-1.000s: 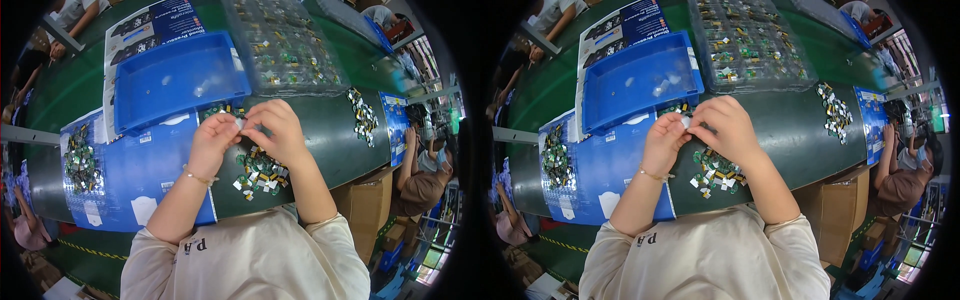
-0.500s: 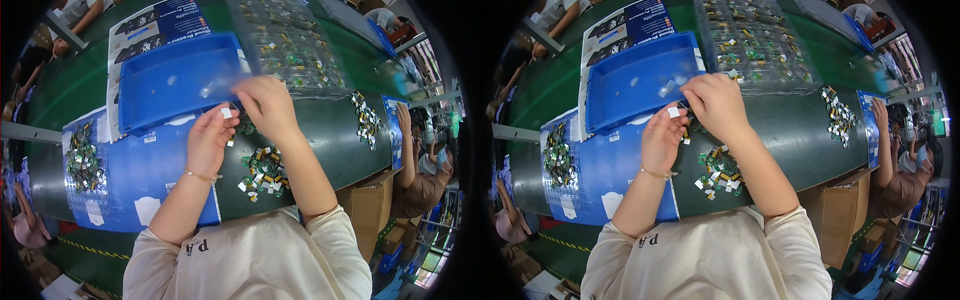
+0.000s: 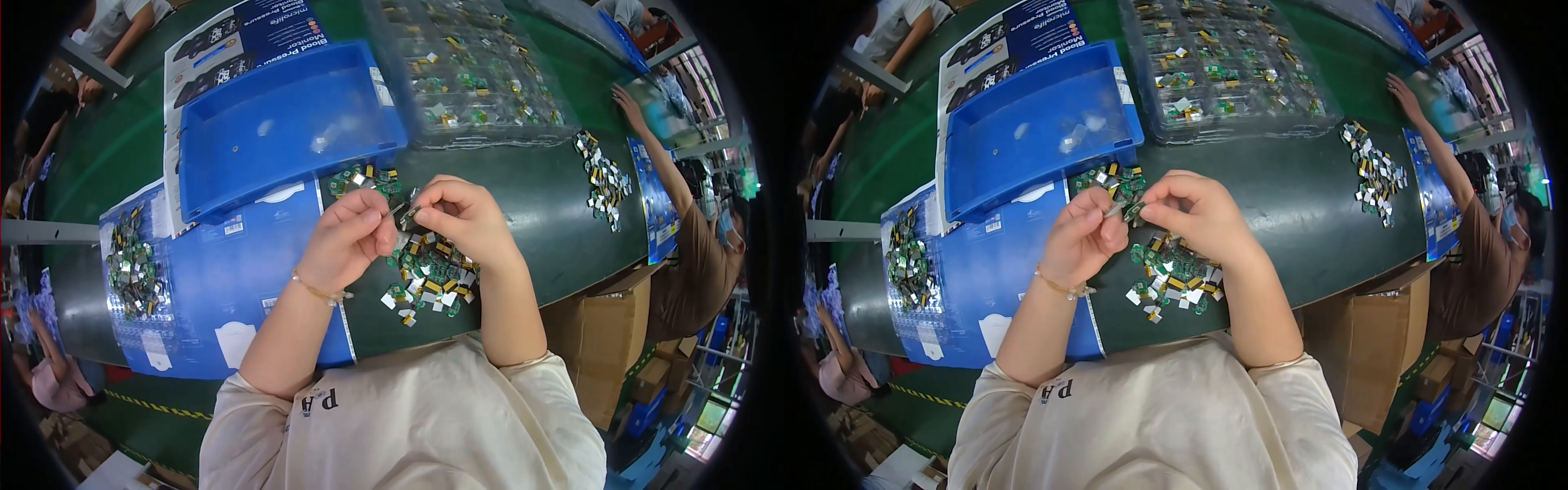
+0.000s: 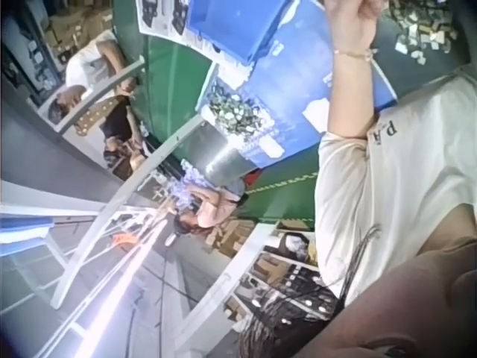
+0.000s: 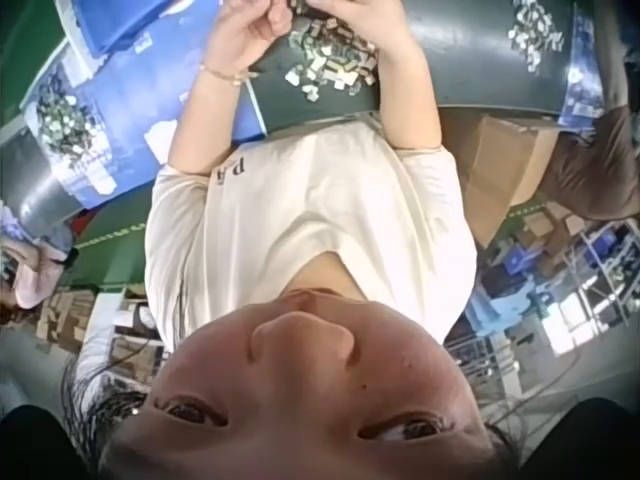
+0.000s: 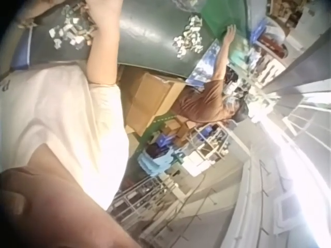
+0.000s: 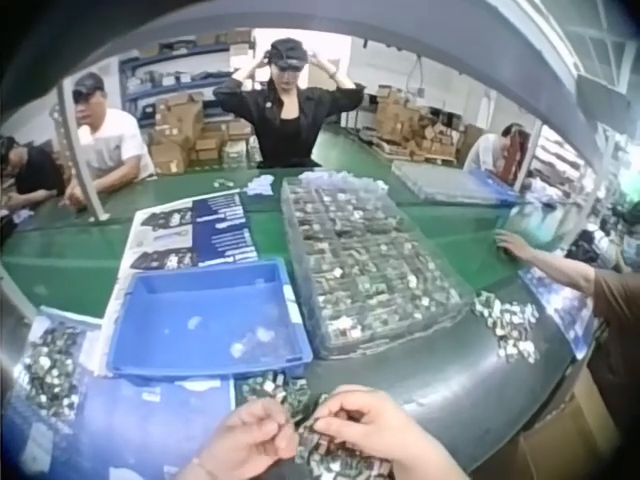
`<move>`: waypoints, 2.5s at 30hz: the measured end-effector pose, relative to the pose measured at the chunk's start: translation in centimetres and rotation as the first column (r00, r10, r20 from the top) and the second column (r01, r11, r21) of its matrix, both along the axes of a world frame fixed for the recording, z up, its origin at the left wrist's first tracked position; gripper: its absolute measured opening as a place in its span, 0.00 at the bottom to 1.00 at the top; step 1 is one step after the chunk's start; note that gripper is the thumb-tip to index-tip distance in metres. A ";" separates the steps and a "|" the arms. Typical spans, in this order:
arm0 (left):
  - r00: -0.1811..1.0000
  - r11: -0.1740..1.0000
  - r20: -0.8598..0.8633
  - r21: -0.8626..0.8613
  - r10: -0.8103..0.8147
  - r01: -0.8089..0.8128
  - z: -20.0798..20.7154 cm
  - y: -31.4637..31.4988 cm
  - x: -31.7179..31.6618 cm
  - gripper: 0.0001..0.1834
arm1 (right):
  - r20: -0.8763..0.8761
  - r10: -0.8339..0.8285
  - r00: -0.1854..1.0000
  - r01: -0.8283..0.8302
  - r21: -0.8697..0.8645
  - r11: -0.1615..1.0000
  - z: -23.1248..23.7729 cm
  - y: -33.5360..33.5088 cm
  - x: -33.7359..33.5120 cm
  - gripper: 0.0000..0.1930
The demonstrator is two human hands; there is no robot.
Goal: Assembling small electronic circuit board components by hand at a workbench.
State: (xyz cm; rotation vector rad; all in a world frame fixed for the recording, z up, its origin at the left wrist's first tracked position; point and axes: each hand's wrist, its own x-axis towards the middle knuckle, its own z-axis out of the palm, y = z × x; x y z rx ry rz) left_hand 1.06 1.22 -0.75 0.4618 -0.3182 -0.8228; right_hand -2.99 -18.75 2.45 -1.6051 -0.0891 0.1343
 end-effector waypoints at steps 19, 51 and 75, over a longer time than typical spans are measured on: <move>0.950 0.856 0.223 0.423 0.221 -0.298 0.7 -0.5 -0.5 0.07 | -0.087 0.008 0.996 -0.014 -0.078 0.997 1.3 0.4 -0.9 0.05; 0.877 0.756 0.385 0.470 0.289 -0.456 0.2 -1.4 -1.2 0.06 | 0.175 -0.045 0.983 0.083 -0.217 0.973 0.1 0.8 -0.4 0.05; 0.985 0.873 0.101 0.456 0.140 -0.171 -0.1 -0.8 -0.5 0.12 | 0.064 -0.108 0.992 0.102 0.084 0.991 -0.2 1.9 -0.4 0.05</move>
